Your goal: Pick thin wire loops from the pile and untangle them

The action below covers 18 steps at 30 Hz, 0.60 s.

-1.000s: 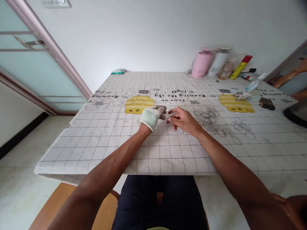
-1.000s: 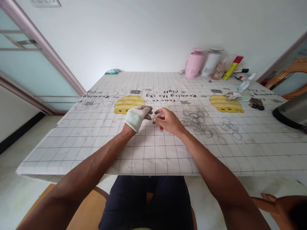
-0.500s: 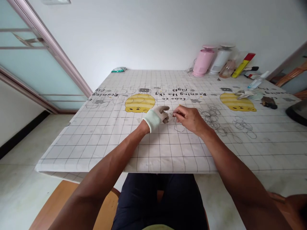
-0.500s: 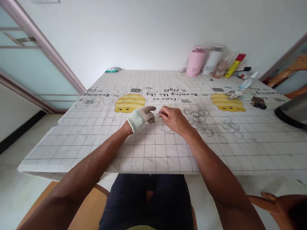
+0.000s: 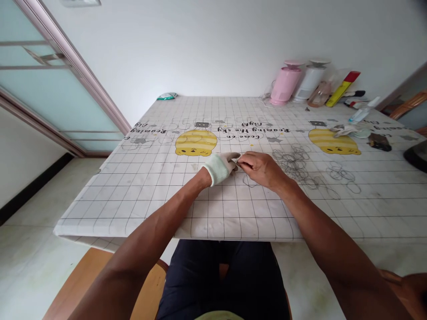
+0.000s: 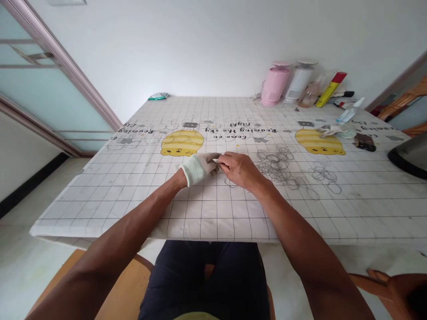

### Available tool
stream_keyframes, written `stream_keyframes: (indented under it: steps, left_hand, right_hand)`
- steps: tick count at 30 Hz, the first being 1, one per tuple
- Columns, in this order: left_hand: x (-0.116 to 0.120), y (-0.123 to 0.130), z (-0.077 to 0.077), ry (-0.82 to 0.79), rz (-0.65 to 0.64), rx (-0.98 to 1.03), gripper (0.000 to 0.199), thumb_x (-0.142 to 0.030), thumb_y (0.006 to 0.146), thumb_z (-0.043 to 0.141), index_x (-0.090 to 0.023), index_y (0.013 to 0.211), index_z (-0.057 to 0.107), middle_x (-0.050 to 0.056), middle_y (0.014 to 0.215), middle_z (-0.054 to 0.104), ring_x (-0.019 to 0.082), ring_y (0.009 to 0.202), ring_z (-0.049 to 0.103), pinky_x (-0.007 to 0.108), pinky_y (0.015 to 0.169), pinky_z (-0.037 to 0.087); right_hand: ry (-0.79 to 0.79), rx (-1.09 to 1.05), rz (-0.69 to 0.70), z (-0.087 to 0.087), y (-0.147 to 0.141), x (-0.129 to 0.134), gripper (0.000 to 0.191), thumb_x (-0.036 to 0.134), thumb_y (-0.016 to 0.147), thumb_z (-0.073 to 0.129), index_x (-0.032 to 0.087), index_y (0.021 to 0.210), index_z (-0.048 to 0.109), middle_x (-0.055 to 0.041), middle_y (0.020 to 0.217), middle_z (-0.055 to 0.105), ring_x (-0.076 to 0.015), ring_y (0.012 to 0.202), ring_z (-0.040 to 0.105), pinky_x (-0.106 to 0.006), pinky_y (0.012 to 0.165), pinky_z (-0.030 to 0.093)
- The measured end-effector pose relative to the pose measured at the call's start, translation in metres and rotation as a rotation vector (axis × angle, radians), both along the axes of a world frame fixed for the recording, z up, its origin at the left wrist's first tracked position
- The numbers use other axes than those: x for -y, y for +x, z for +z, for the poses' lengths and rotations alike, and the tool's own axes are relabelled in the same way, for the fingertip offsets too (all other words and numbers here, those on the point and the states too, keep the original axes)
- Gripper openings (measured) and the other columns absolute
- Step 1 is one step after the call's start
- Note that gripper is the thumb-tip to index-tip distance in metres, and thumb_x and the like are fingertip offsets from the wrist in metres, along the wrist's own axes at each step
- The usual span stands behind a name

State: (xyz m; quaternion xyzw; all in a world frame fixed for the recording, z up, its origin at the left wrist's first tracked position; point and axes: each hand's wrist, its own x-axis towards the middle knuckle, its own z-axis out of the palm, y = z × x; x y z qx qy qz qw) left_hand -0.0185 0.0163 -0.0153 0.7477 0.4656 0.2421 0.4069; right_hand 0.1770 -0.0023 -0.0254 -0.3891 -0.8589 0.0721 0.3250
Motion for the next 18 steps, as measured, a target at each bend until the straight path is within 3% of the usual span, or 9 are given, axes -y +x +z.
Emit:
stream_keyframes:
  steps: [4, 11, 14, 18]
  left_hand:
    - [0.002, 0.002, -0.003, 0.067, -0.022, -0.072, 0.042, -0.014, 0.091, 0.051, -0.019, 0.126, 0.072, 0.001, 0.083, 0.076, 0.017, 0.075, 0.07, 0.026, 0.071, 0.051]
    - [0.009, 0.002, 0.008, -0.064, 0.079, 0.049, 0.054, -0.015, 0.092, 0.051, -0.013, 0.144, 0.062, 0.004, 0.092, 0.079, 0.016, 0.075, 0.072, 0.026, 0.078, 0.054]
    - [0.005, -0.005, 0.012, -0.108, 0.087, 0.176, 0.053, -0.015, 0.09, 0.052, -0.011, 0.142, 0.063, 0.006, 0.094, 0.079, 0.015, 0.074, 0.072, 0.026, 0.079, 0.056]
    - [0.0, -0.01, 0.013, -0.173, 0.071, 0.279, 0.054, -0.015, 0.087, 0.056, -0.01, 0.14, 0.065, 0.006, 0.09, 0.078, 0.015, 0.071, 0.071, 0.026, 0.076, 0.057]
  right_hand:
    - [0.009, -0.016, -0.087, -0.001, -0.001, -0.001, 0.018, 0.017, 0.097, 0.057, 0.021, 0.08, 0.063, -0.0034, 0.08, 0.067, -0.0184, 0.073, 0.06, -0.032, 0.068, 0.041]
    - [-0.027, -0.128, -0.307, 0.0, 0.014, -0.01, 0.013, 0.019, 0.094, 0.061, 0.022, 0.083, 0.067, -0.0017, 0.076, 0.069, -0.0183, 0.068, 0.061, -0.033, 0.063, 0.043]
    - [-0.061, -0.085, -0.366, 0.0, 0.024, -0.014, 0.01, 0.022, 0.092, 0.064, 0.023, 0.087, 0.072, -0.0039, 0.083, 0.074, -0.021, 0.072, 0.065, -0.035, 0.066, 0.046]
    - [-0.049, -0.068, -0.312, 0.007, 0.025, -0.011, 0.017, 0.021, 0.091, 0.061, 0.022, 0.101, 0.075, -0.0081, 0.104, 0.078, -0.0216, 0.075, 0.066, -0.039, 0.072, 0.052]
